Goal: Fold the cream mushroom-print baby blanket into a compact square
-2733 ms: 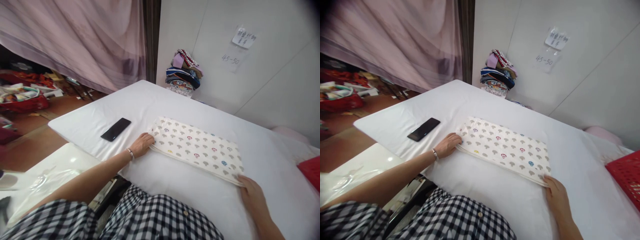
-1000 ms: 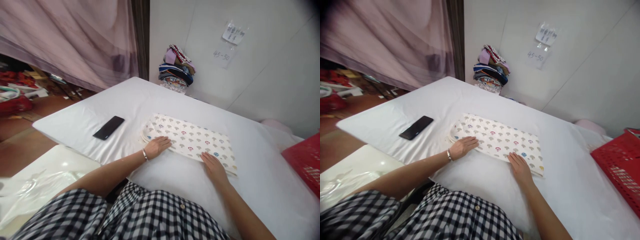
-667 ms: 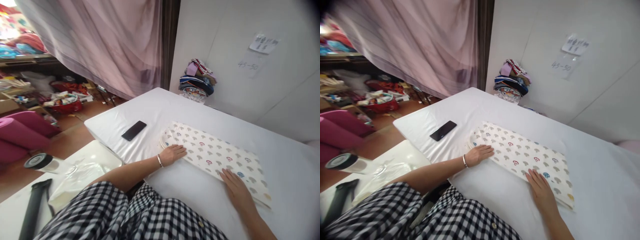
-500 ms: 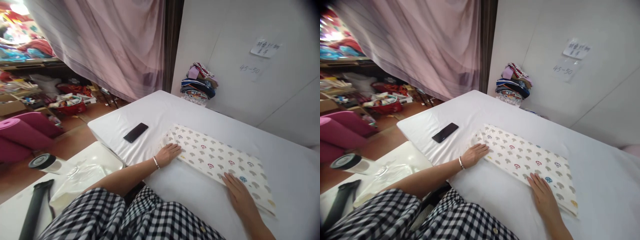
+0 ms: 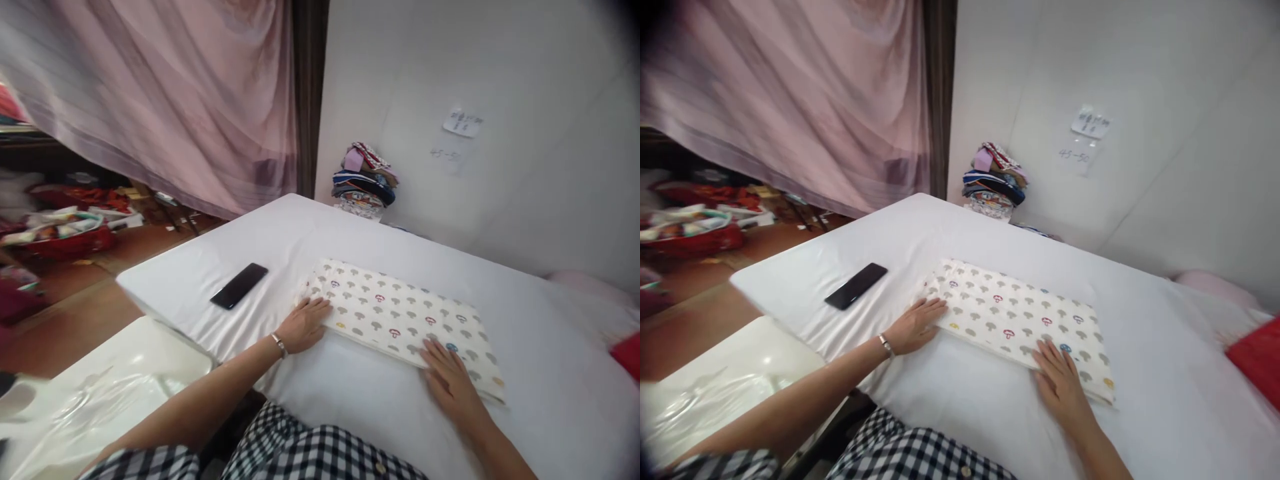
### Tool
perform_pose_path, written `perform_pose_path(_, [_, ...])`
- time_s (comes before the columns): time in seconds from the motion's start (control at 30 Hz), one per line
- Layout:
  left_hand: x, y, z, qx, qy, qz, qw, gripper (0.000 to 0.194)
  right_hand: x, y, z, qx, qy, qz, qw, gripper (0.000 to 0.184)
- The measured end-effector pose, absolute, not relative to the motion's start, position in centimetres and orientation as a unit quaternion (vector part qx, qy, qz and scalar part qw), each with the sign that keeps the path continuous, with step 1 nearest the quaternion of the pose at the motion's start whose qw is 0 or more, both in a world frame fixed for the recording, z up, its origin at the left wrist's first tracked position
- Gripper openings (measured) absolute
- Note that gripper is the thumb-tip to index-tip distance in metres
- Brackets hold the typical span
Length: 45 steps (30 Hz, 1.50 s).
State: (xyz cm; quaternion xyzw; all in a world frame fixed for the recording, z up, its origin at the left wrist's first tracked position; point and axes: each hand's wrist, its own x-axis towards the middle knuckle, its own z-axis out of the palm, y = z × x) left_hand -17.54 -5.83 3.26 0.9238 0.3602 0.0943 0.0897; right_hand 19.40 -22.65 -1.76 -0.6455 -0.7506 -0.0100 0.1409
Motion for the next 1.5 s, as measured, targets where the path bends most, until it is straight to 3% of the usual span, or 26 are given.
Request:
perform_pose_path(0.17, [-14.7, -3.9, 4.0, 0.906, 0.402, 0.125, 0.032, 0.056, 18.5, -20.6, 0.7, -0.766, -0.635, 0.038, 0.091, 0.050])
perform_pose_path(0.37, [-12.9, -1.2, 1.9, 0.881, 0.468, 0.069, 0.003, 0.070, 20.9, -19.0, 2.0, -0.846, -0.527, 0.080, 0.014, 0.061])
perform_pose_path(0.57, [-13.2, -0.6, 1.9, 0.875, 0.482, 0.019, 0.028, 0.073, 21.8, -18.9, 2.7, -0.843, -0.516, 0.145, 0.040, 0.061])
perform_pose_path(0.77, [-10.5, 1.3, 4.3, 0.868, 0.496, 0.010, 0.040, 0.073, 24.1, -15.6, 3.5, -0.856, -0.511, 0.079, 0.025, 0.060])
perform_pose_path(1.1, [-10.4, 5.4, 2.2, 0.855, 0.515, 0.007, 0.062, 0.077, 26.5, -12.8, 1.1, -0.871, -0.486, 0.073, 0.025, 0.061])
perform_pose_path(1.5, [-8.5, 6.5, 2.4, 0.866, 0.496, 0.025, 0.054, 0.080, 25.7, -9.3, 1.8, -0.839, -0.541, 0.050, 0.018, 0.064])
